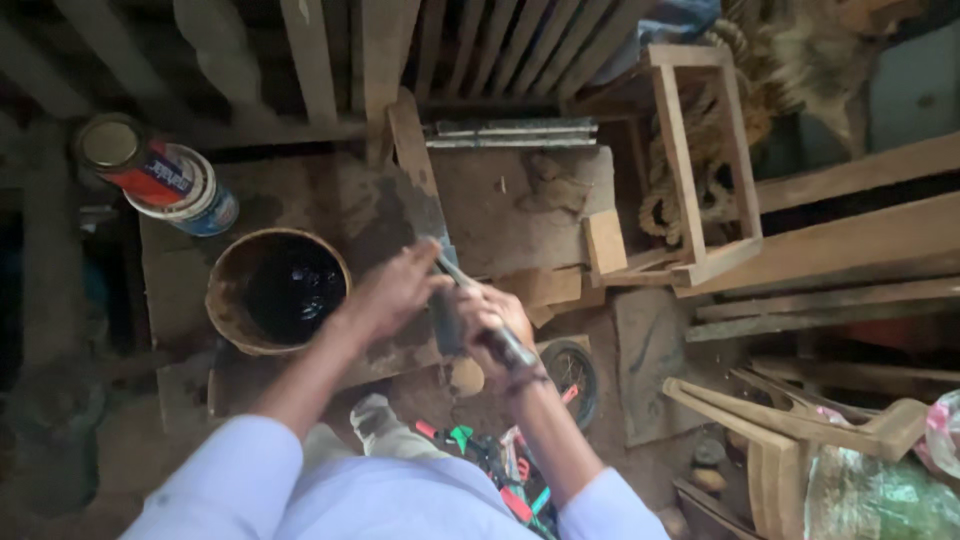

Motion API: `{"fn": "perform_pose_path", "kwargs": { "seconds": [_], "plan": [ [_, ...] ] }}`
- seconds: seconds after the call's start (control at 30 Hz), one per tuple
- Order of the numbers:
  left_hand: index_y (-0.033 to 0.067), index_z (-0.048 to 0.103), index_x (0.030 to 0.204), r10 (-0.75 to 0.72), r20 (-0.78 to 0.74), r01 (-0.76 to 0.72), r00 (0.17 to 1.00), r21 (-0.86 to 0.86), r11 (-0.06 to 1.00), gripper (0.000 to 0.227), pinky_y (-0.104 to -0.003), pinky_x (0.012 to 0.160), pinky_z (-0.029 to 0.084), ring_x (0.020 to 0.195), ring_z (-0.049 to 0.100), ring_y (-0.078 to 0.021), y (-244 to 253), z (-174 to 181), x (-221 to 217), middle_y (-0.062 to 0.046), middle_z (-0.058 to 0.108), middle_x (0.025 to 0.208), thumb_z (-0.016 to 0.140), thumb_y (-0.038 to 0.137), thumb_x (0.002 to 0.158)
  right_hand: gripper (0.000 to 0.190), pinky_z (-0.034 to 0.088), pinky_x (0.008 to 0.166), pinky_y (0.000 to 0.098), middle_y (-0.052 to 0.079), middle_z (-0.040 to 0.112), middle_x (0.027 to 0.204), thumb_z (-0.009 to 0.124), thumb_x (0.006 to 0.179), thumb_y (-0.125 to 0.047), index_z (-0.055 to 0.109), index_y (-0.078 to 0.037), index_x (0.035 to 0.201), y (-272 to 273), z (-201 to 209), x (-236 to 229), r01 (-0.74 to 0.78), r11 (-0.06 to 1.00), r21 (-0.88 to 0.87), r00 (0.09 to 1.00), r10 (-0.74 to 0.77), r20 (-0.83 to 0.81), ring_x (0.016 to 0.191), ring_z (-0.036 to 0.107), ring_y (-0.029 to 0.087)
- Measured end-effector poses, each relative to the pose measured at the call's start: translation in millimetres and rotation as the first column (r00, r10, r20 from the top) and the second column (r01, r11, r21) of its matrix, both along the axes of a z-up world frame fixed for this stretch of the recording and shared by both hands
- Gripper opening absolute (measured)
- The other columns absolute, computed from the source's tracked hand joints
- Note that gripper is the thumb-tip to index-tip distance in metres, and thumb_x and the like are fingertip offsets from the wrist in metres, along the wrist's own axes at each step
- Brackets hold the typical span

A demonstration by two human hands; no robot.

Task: The person sharpens a metal tool by rubbing its edge against a whetstone, occasionally dipping the tool into a container of dark liquid and wiping the blade with their fingers.

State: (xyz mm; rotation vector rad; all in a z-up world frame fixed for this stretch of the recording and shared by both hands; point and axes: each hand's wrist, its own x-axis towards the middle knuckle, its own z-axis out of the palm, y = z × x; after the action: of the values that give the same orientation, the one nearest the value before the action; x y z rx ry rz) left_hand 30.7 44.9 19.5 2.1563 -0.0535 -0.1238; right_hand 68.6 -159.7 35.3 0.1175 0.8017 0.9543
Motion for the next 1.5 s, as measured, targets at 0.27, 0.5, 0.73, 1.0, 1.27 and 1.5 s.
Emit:
{"fn": "perform_pose_path", "kwargs": {
  "seconds": [0.27, 0.5, 0.73, 1.0, 1.27, 1.5],
  "plan": [
    [0.0015, 0.033, 0.157, 0.253, 0.089, -0.259, 0.963, 0.069, 0.963, 0.067, -0.047, 0.123, 0.025, 0.154, 0.027, -0.0338, 9, 26, -56, -0.019, 0.036, 0.163, 0.044, 0.043, 0.106, 0.070, 0.053, 0.056, 0.0341, 0.011, 0.066, 0.082, 0.053, 0.094, -0.007, 0.038, -0.021, 0.161, -14, 81, -27, 0.427, 0.203, -0.881, -0.067, 0.979, 0.193, 0.057, 0.061, 0.016],
    [0.0069, 0.032, 0.159, -0.054, 0.096, 0.026, 0.994, 0.270, 0.962, 0.069, -0.054, 0.124, 0.011, 0.156, 0.018, -0.0301, -22, -12, -69, -0.013, 0.031, 0.165, 0.040, 0.046, 0.103, 0.083, 0.057, 0.069, 0.0489, 0.013, 0.071, 0.094, 0.062, 0.083, -0.006, 0.037, -0.029, 0.158, -53, 48, -56, 0.711, 0.025, -0.703, -0.374, 0.860, -0.348, 0.077, 0.071, 0.034],
    [0.0089, 0.036, 0.156, -0.171, 0.075, 0.134, 0.982, 0.349, 0.928, 0.067, -0.057, 0.123, 0.009, 0.154, 0.020, -0.0301, -32, -23, -59, -0.007, 0.038, 0.162, 0.043, 0.044, 0.099, 0.083, 0.057, 0.068, 0.0489, 0.012, 0.071, 0.091, 0.064, 0.082, -0.010, 0.038, -0.032, 0.158, -60, 38, -59, 0.705, -0.007, -0.709, -0.386, 0.834, -0.393, 0.077, 0.071, 0.034],
    [0.0081, 0.037, 0.155, -0.194, 0.067, 0.152, 0.979, 0.394, 0.907, 0.073, -0.063, 0.123, 0.000, 0.152, 0.023, -0.0257, -29, -15, -58, -0.008, 0.040, 0.159, 0.047, 0.046, 0.093, 0.083, 0.056, 0.070, 0.0508, 0.016, 0.071, 0.097, 0.064, 0.084, -0.007, 0.035, -0.026, 0.160, -65, 32, -63, 0.734, 0.069, -0.676, -0.385, 0.861, -0.331, 0.079, 0.070, 0.037],
    [0.0071, 0.041, 0.152, -0.097, 0.155, 0.035, 0.983, 0.359, 0.933, 0.075, -0.068, 0.121, -0.003, 0.152, 0.027, -0.0260, -64, -7, -93, -0.011, 0.040, 0.159, 0.047, 0.045, 0.089, 0.088, 0.002, 0.098, 0.0861, 0.011, 0.070, 0.093, 0.060, 0.079, 0.000, 0.037, -0.023, 0.161, -94, 45, -99, 0.697, 0.122, -0.706, -0.402, 0.882, -0.245, 0.084, 0.072, 0.034],
    [0.0054, 0.044, 0.150, -0.097, 0.154, 0.014, 0.983, 0.465, 0.885, 0.070, -0.074, 0.118, -0.003, 0.152, 0.028, -0.0277, -3, -23, 1, -0.010, 0.042, 0.157, 0.051, 0.045, 0.092, 0.080, 0.054, 0.071, 0.0512, 0.016, 0.072, 0.102, 0.061, 0.085, -0.004, 0.036, -0.021, 0.159, -21, 9, 3, 0.766, 0.283, -0.578, -0.445, 0.882, -0.158, 0.085, 0.068, 0.039]
  ]
}}
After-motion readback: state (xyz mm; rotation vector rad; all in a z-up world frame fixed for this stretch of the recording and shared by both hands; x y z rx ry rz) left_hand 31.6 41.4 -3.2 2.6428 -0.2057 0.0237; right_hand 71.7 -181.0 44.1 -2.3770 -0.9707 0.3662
